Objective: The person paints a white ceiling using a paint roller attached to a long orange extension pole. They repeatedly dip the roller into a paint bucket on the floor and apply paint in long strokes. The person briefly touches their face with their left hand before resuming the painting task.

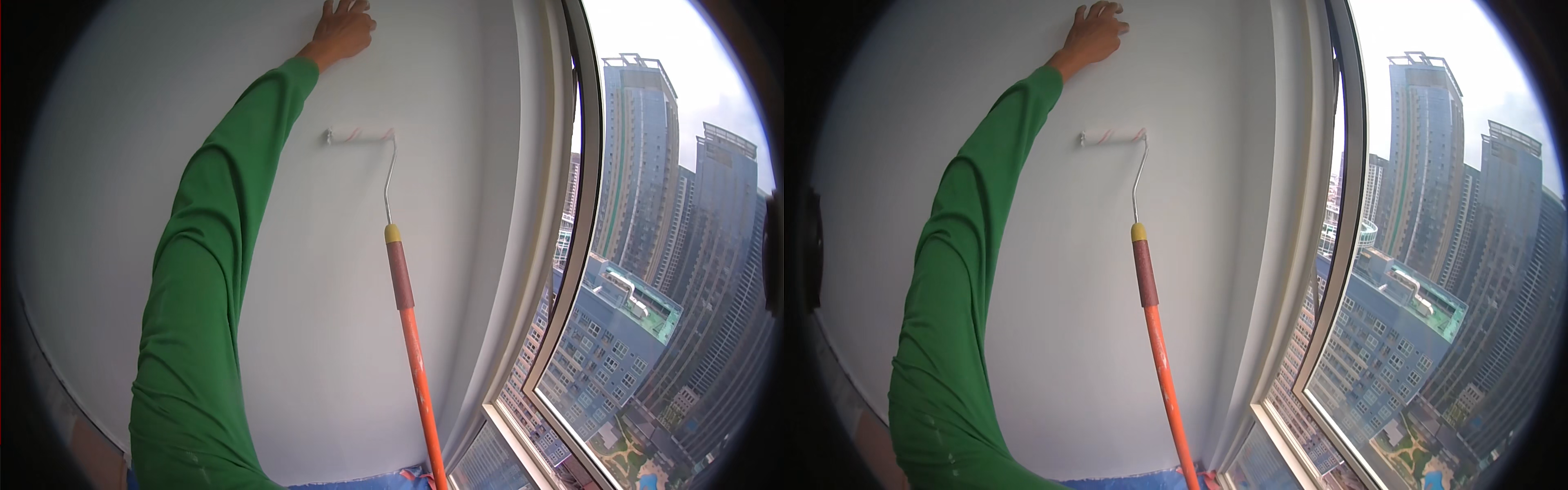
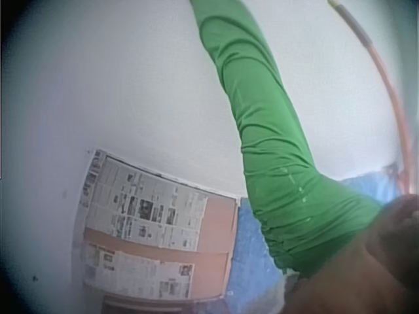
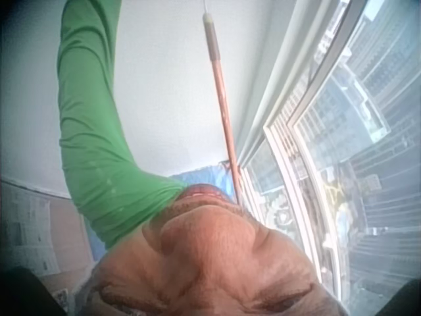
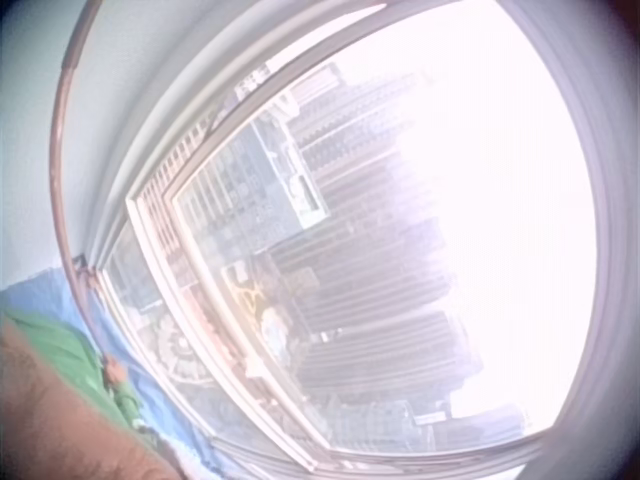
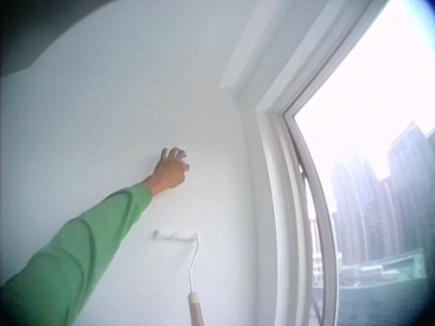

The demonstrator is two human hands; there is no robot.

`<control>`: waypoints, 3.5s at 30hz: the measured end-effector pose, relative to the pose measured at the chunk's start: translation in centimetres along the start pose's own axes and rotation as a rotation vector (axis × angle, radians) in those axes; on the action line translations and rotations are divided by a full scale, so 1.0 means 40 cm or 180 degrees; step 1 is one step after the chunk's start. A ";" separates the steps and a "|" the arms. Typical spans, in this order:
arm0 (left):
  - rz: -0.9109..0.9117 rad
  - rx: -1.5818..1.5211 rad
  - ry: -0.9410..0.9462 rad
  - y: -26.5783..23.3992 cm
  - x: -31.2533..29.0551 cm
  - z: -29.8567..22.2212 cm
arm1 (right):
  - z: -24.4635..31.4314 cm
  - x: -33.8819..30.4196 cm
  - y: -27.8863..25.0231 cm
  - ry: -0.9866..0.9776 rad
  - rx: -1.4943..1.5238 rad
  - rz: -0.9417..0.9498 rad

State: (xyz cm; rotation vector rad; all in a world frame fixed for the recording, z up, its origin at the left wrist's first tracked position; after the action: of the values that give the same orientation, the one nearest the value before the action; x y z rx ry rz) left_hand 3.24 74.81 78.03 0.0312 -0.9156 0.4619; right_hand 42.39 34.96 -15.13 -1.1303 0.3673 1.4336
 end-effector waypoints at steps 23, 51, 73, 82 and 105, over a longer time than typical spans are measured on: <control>0.2170 -0.6364 -0.3171 -0.543 -1.421 -1.095 | 0.126 -0.041 -0.136 -0.3140 -0.1118 -0.1567; 0.2429 -0.6214 -0.3957 -1.003 -1.537 -1.401 | -0.674 -0.447 -0.168 -0.1586 -0.1724 -0.1246; 0.2429 -0.6494 -0.4619 -1.076 -1.622 -1.384 | -0.683 -0.551 -0.079 -0.0934 -0.0342 -0.1417; 0.1219 -0.6391 -0.4303 -0.993 -1.362 -1.156 | -0.351 -0.648 -0.106 -0.1620 0.0170 -0.1101; 0.3137 -0.6398 -0.5280 -1.162 -1.680 -1.453 | -0.751 -0.616 -0.180 -0.0902 -0.0746 -0.0908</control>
State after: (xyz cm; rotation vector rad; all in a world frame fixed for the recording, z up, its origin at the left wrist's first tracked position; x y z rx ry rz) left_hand 30.84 20.67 -1.70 -2.2569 -2.6492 0.0799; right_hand 56.61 -1.04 -7.15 -1.0949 -0.1609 1.3797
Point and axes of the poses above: each hand's wrist, its own x-axis towards the middle knuckle, its own y-axis out of the palm, z = x × y, the point moved 2 cm from there along x, towards the middle knuckle, and after that the axes turned 12 degrees about y, right-handed, at the moved point
